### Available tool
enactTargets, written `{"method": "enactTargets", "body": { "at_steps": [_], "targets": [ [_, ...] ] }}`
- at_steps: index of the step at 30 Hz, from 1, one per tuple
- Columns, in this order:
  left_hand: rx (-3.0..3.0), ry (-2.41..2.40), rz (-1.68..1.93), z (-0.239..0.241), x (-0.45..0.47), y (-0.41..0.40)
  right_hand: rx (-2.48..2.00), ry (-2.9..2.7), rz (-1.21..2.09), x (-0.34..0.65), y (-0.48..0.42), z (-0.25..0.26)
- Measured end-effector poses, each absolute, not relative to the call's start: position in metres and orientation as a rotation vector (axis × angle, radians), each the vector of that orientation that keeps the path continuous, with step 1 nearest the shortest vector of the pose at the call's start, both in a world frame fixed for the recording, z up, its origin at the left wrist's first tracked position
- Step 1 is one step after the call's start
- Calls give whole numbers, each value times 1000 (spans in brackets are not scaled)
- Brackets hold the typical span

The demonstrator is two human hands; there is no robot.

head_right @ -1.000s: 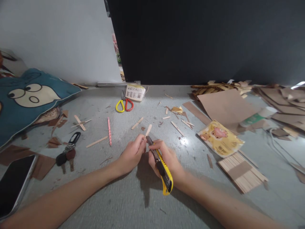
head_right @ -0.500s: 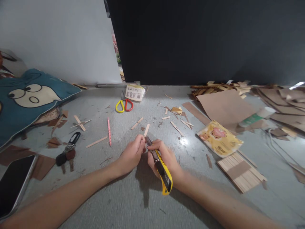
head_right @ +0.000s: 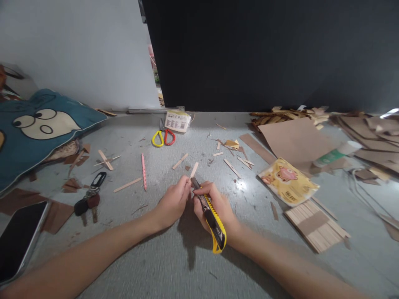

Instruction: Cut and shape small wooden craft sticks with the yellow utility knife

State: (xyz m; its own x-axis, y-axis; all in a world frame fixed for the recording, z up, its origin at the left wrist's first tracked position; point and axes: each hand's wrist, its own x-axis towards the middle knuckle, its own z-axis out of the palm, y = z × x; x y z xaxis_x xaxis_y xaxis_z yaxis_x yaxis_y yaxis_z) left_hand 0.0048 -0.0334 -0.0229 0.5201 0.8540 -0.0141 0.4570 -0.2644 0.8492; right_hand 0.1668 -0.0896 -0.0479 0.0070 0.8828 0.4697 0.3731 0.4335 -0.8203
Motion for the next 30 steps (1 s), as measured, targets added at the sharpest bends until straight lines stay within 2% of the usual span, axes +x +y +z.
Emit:
{"method": "enactTargets", "body": {
  "at_steps": [14,20,26,30],
  "targets": [
    [1757,1000,693,-28,5,-26,-1076,-1420,734,163,-90,-43],
    [1480,950,780,-34,7,-18,-1111,-1546,578,169,-96,-40],
    [1664,993,725,-25,3,-27,-1238,-1574,480,178,-96,-48],
    [1985,1082,629,-18,-2,-24,-1188,-1592,253,184,-91,-38]
  ]
}}
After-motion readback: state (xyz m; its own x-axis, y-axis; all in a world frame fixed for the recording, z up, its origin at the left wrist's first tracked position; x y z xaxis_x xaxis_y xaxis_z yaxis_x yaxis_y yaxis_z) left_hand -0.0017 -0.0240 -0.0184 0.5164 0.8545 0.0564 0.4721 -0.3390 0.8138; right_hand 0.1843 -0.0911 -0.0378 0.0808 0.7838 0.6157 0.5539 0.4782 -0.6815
